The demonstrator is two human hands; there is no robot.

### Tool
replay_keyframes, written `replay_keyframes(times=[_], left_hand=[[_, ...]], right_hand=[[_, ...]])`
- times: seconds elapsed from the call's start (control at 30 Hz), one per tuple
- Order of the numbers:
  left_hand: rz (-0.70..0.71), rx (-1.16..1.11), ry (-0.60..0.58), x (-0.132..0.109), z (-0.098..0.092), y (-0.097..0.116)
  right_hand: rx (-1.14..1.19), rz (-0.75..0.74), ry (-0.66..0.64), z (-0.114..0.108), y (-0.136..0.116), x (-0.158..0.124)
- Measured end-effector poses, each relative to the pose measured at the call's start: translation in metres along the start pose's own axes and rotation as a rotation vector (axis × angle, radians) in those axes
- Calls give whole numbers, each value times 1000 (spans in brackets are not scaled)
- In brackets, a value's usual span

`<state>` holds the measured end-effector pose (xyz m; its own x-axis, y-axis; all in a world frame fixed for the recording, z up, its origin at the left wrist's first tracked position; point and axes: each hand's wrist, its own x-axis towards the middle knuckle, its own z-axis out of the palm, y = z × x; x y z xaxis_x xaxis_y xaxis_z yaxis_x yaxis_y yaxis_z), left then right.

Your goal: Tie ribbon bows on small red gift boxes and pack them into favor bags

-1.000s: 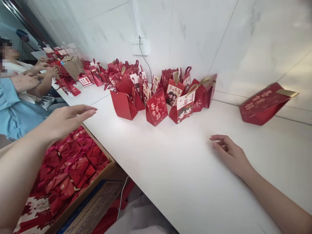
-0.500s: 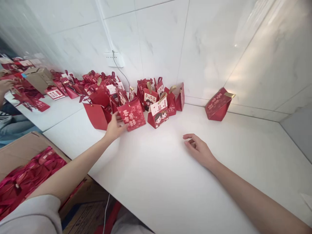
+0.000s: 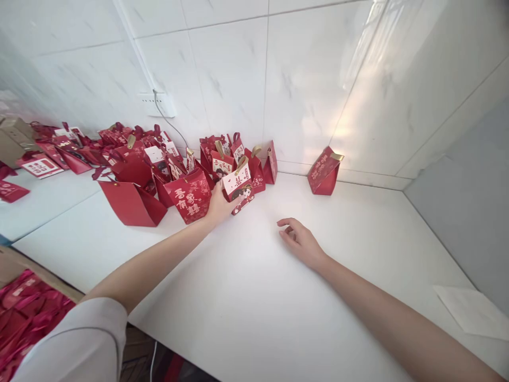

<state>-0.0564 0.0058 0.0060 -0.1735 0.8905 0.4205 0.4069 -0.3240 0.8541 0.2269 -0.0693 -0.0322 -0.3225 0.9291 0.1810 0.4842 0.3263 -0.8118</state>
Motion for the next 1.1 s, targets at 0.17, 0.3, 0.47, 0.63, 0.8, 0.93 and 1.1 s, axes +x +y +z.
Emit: replay_keyframes(times=[0.17, 0.3, 0.47, 0.63, 0.8, 0.93, 1.1], left_hand=[[-192, -226, -150, 12, 18, -25], [-201, -313, -354, -5, 26, -19], [-84, -256, -627, -35, 35, -1], [184, 13, -524, -38, 38, 4], [186, 164, -318, -31, 34, -5], [180, 236, -146, -23, 30, -10], [218, 297, 79, 14, 30, -19]], right_hand=[[85, -7, 65, -1, -1, 3], [230, -4, 217, -4, -2, 6], [378, -79, 48, -2, 0, 9], [319, -12, 242, 4, 8, 13], [200, 180, 548, -9, 13, 19], [49, 278, 660, -24, 21, 27], [358, 193, 585, -24, 36, 37]])
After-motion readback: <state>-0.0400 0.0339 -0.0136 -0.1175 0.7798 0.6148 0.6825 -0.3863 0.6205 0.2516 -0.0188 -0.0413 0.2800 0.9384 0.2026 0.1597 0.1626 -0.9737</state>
